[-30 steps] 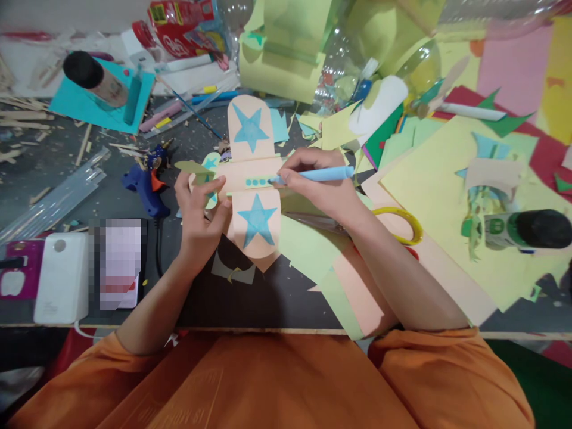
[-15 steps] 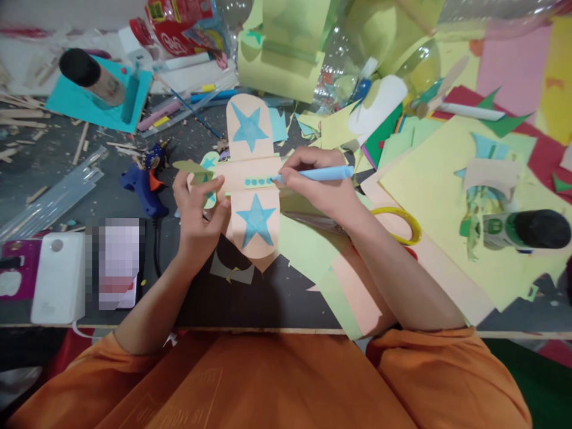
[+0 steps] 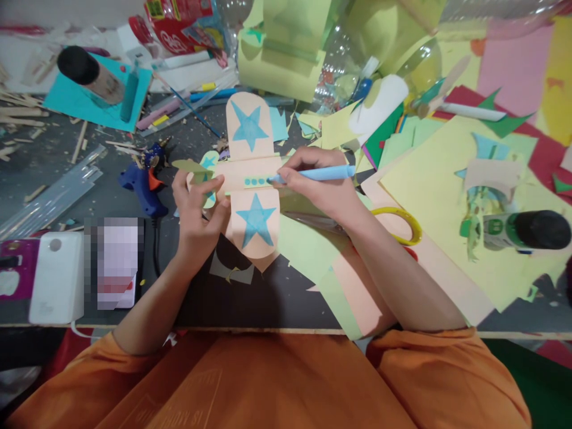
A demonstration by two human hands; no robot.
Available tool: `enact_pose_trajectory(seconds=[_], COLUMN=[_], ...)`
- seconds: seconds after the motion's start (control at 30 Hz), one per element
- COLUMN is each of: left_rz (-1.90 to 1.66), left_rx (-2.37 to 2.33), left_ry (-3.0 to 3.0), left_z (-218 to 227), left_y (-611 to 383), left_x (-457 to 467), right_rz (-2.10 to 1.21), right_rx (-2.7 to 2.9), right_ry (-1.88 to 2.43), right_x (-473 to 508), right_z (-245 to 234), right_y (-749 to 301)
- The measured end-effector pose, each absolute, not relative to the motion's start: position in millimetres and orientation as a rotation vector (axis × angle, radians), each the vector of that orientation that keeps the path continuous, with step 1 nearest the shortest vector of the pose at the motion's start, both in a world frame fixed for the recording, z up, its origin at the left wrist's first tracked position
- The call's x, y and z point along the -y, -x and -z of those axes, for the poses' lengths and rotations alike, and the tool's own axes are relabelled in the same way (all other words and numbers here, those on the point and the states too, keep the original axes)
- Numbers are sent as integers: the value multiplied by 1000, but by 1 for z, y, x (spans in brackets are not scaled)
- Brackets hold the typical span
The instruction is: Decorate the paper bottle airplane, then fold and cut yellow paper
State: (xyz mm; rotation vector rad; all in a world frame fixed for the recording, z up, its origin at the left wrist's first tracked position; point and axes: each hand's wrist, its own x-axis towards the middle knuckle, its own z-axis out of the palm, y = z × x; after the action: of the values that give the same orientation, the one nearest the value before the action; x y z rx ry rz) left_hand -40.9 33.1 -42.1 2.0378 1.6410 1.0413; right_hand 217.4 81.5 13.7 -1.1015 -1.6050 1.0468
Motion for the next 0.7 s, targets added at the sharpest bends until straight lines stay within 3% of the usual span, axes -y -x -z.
enact_pose_trajectory(seconds=[0.7], left_rz=[-1027], left_rx=[-1646], left_ry=[-1990], left_z=[42], left_y=[39], left_x=[-33], right_rz=[-1050], right_rx=[1549], right_ry=[1084], right_x=[-80], right_z=[-16], right_y=[-214])
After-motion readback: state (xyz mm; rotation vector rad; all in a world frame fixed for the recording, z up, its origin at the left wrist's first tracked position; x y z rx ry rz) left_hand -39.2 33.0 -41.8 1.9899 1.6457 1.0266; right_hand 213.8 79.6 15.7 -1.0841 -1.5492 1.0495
